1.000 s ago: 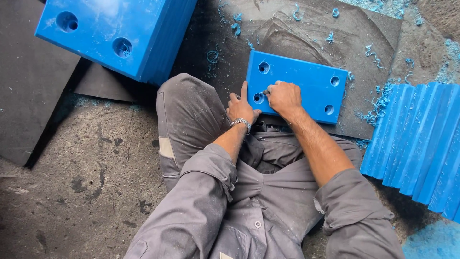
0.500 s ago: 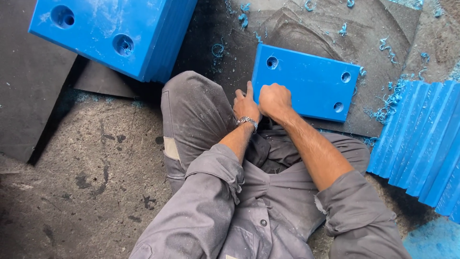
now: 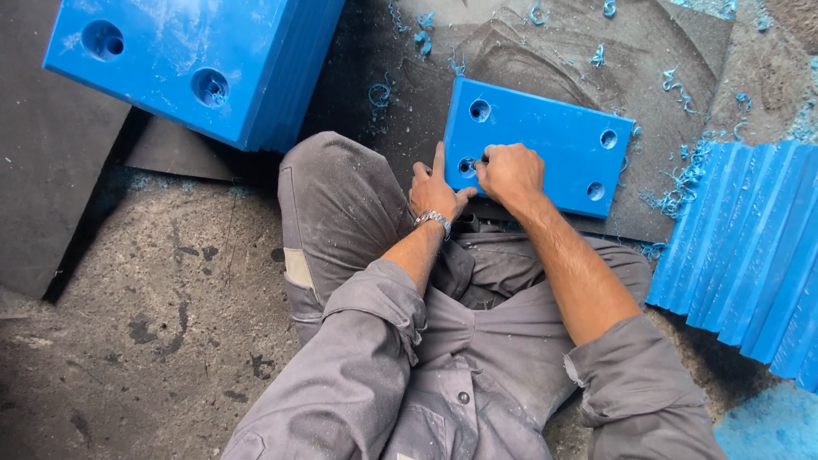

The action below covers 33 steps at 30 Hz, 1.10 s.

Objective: Grinding the edges and deburring the holes of blue plastic industrial blocks using an angle grinder and a manual deburring tool.

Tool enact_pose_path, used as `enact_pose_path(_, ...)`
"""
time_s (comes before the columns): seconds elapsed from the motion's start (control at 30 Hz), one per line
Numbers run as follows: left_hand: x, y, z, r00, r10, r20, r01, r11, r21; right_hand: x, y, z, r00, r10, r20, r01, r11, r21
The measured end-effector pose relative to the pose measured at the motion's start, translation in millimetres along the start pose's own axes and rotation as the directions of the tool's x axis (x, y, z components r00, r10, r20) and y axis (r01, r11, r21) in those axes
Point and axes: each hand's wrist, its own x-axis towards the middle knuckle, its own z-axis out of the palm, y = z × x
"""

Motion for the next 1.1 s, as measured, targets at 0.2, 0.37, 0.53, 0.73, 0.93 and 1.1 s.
enact_pose_path(0.2, 17, -9, 33, 0.998, 0.017, -0.054, -0.015, 0.999, 0.042, -4, -10, 26, 0.985, -0.174, -0.011, 0.172, 0.981, -0.093)
enact_pose_path(0.37, 1, -1, 15, 0.998, 0.015, -0.056, -0.01, 0.995, 0.104, 20, -15, 32, 0.98, -0.195, 0.041, 0.198, 0.972, -0.127)
enact_pose_path(0.53, -3, 10, 1, 0.999, -0.039, 0.006, 0.038, 0.998, 0.054, 36, -14, 9, 0.993, -0.061, 0.097, 0.069, 0.993, -0.09)
enact_pose_path(0.73, -1, 9, 2, 0.999, -0.042, 0.006, 0.042, 0.997, 0.061, 24, 17, 12, 0.99, 0.111, 0.084, -0.114, 0.993, 0.039)
enact_pose_path(0.93, 4, 8, 10, 0.998, -0.052, 0.045, 0.048, 0.996, 0.076, -1, 22, 1, 0.97, 0.202, 0.133, -0.198, 0.979, -0.04)
enact_pose_path(1.1, 4, 6, 11, 0.999, -0.05, 0.002, 0.049, 0.996, 0.07, -7, 12, -8, 1.0, -0.008, 0.025, 0.009, 1.0, -0.026)
